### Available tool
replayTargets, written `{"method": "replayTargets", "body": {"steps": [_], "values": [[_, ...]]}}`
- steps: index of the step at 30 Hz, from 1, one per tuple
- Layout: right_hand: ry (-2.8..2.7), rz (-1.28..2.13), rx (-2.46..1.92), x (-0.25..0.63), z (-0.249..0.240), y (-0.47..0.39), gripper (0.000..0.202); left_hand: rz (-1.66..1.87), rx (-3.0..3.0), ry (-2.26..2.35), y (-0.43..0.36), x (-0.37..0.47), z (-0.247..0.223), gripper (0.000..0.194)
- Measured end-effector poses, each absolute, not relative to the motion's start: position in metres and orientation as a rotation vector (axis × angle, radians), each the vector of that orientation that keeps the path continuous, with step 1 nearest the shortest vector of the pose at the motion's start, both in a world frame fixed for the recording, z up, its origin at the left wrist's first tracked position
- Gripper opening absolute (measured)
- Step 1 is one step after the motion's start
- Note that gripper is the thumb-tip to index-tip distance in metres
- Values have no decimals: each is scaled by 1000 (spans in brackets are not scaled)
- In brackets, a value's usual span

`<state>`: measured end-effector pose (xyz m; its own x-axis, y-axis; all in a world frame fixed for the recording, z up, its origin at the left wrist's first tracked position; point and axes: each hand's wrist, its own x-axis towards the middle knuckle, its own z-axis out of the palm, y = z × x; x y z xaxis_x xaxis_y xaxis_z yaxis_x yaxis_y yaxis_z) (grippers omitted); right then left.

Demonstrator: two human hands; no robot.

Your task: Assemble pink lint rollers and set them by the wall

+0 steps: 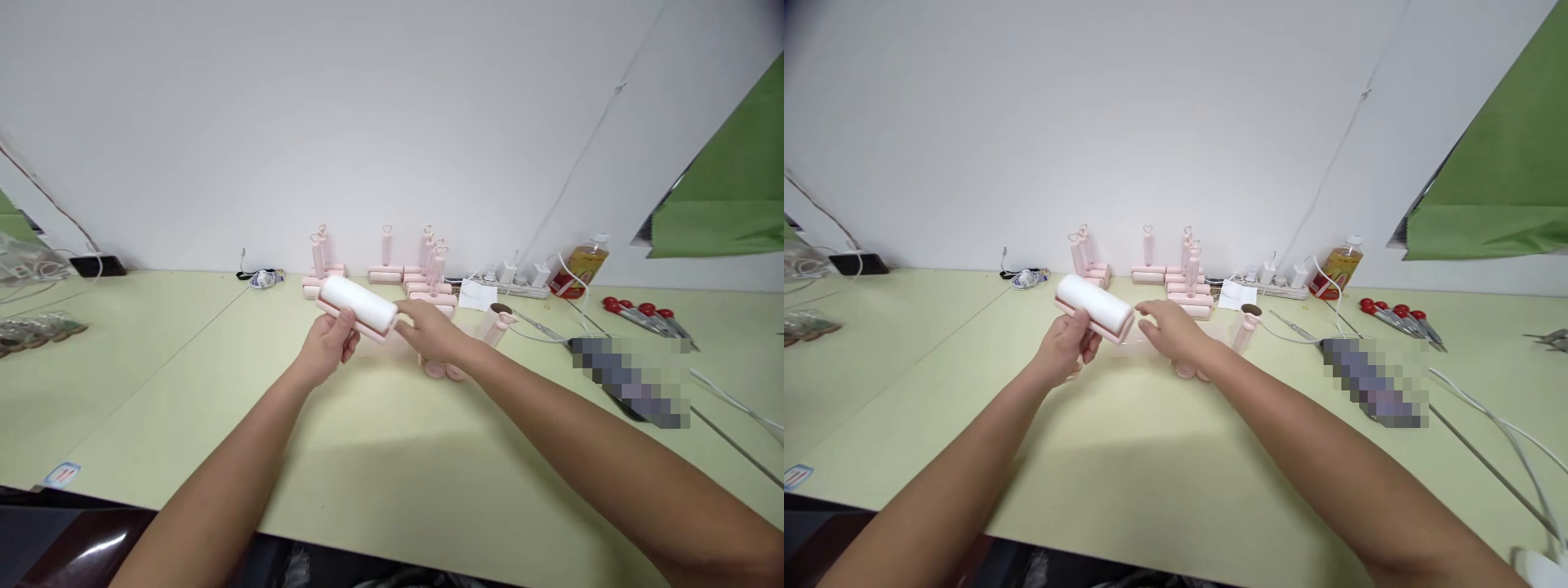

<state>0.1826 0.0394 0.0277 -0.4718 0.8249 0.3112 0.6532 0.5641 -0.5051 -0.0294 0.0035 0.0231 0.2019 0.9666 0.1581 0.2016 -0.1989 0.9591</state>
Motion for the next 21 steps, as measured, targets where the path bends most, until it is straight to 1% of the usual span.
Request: {"method": "replayTargets", "body": {"steps": [1,3,4,5,7,9,12,14,17,21], "values": [[-2117,628,-1147,188,32,30,34,1007,1668,1117,0,-27,23,62],[-1901,1063,-1073,200,37,7,47,857,1751,1095,-11,-16,23,57],[-1858,1196,-1037,206,37,-5,52,790,1742,1092,-17,-9,23,55],[-1863,1255,-1012,212,36,-16,56,729,1699,1075,-24,-1,23,53],[-1832,1229,-1043,224,27,-34,60,575,1591,991,-38,15,20,52],[-1765,1293,-1052,237,15,-44,59,548,1549,916,-45,26,16,50],[-1719,1347,-971,254,-2,-47,54,769,1595,952,-45,30,7,50],[-1743,1385,-936,260,-8,-45,50,888,1665,988,-40,29,1,47],[-1748,1469,-914,259,-14,-43,46,935,1679,992,-36,28,-5,38],[-1582,1607,-943,250,-19,-45,49,977,1551,983,-32,29,-8,39]]}}
